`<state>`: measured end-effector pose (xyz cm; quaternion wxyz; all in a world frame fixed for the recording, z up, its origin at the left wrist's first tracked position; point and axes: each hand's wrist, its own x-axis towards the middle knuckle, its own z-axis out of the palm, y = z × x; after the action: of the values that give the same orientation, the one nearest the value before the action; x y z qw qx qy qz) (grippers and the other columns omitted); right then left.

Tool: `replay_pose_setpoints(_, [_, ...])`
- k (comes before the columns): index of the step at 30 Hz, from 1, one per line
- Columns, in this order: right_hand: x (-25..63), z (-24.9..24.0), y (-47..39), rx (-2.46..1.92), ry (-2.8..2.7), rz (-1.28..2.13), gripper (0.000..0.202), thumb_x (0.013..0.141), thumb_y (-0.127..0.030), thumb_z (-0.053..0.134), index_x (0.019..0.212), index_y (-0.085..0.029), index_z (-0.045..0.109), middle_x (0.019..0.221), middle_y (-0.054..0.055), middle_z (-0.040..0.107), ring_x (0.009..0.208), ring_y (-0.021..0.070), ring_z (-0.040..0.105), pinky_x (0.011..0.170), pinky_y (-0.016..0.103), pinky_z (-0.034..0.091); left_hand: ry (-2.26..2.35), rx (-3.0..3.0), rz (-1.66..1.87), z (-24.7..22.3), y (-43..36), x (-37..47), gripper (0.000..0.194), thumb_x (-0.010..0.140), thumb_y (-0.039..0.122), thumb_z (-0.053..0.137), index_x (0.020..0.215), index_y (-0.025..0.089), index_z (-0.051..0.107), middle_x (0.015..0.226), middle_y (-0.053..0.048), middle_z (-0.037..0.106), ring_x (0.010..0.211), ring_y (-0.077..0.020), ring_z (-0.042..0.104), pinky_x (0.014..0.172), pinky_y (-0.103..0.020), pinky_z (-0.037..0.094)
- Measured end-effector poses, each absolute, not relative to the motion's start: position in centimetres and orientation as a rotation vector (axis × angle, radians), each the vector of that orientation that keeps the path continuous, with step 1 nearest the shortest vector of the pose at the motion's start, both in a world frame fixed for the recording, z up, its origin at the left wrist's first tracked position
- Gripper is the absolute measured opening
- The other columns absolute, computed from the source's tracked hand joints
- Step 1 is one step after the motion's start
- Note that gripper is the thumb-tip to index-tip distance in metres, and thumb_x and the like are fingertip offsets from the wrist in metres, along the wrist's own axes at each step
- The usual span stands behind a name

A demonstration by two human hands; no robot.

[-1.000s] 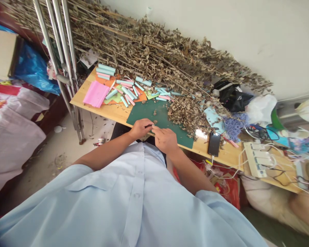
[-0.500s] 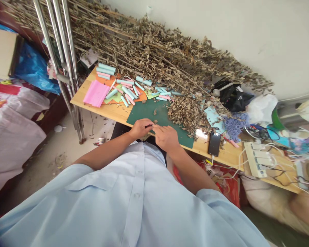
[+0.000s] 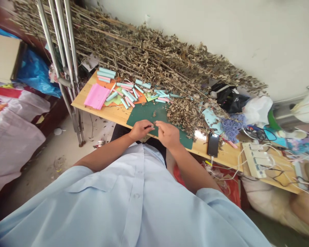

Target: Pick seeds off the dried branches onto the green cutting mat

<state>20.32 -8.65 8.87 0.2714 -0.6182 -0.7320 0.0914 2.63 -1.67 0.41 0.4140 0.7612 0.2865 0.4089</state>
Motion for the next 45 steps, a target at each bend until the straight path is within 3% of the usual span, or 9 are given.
replay_pose_setpoints(4, [21.7,5.8,-7.0,-1.78,-1.539,0.481,0.025,0.089,-0.03,0.058,0.107,-0.023,0.073,0.098,0.006,0.078,0.078,0.0207,0.069,0.081,0.038,0.056,0.779,1.895,1.051,0.4,-1.7,2.8,0.018,0.092,0.035,0.07,0.093,0.017,0.075,0.09,-0.006,0.073,0.086,-0.0162,0.067,0.082,-0.029,0.053])
replay_pose_setpoints(14, [22.0,2.4,-5.3,-1.765,-1.778,0.546,0.041,0.081,-0.022,0.068,0.122,-0.023,0.072,0.119,0.007,0.068,0.072,0.0154,0.06,0.08,0.035,0.054,1.124,1.947,1.036,1.6,2.2,1.9,0.011,0.089,0.025,0.072,0.098,0.019,0.077,0.097,-0.007,0.076,0.093,-0.0201,0.068,0.087,-0.031,0.053])
replay_pose_setpoints(23, [21.8,2.3,-4.5,-1.844,-1.812,0.509,0.016,0.084,-0.025,0.068,0.098,-0.023,0.075,0.105,0.004,0.069,0.08,0.0176,0.062,0.079,0.032,0.049,1.222,1.993,0.843,2.1,2.6,1.4,0.018,0.089,0.025,0.07,0.104,0.019,0.076,0.101,-0.008,0.075,0.096,-0.0223,0.068,0.09,-0.033,0.052])
replay_pose_setpoints(33, [21.9,2.1,-4.9,-1.9,-1.641,0.582,0.019,0.084,-0.037,0.067,0.096,-0.024,0.072,0.093,0.003,0.072,0.071,0.0175,0.061,0.073,0.032,0.047,1.169,1.921,0.89,1.4,2.9,1.3,0.024,0.085,0.022,0.072,0.109,0.017,0.074,0.105,-0.009,0.073,0.091,-0.0211,0.067,0.09,-0.035,0.053])
replay_pose_setpoints(39, [22.3,2.0,-5.4,-1.882,-1.464,0.678,0.023,0.083,-0.044,0.067,0.093,-0.024,0.073,0.075,0.001,0.071,0.065,0.0183,0.06,0.067,0.032,0.048,1.15,1.794,1.063,2.0,1.7,0.1,0.044,0.079,0.024,0.079,0.12,0.017,0.065,0.114,-0.011,0.068,0.098,-0.0214,0.065,0.091,-0.035,0.053])
replay_pose_setpoints(43, [21.9,2.1,-6.1,-1.787,-1.358,0.797,0.026,0.08,-0.046,0.07,0.092,-0.023,0.072,0.075,0.001,0.072,0.064,0.0179,0.062,0.064,0.031,0.051,1.178,1.606,1.189,2.5,-1.0,0.0,0.022,0.086,0.031,0.072,0.101,0.017,0.068,0.099,-0.008,0.068,0.09,-0.0186,0.065,0.085,-0.032,0.053])
replay_pose_setpoints(45, [21.2,2.5,-6.4,-1.738,-1.349,0.83,0.024,0.079,-0.044,0.071,0.092,-0.023,0.071,0.076,0.001,0.072,0.064,0.0176,0.063,0.064,0.031,0.051,1.078,1.407,1.065,2.6,-2.3,0.7,0.024,0.086,0.034,0.072,0.101,0.016,0.068,0.089,-0.006,0.069,0.08,-0.0162,0.066,0.076,-0.03,0.053])
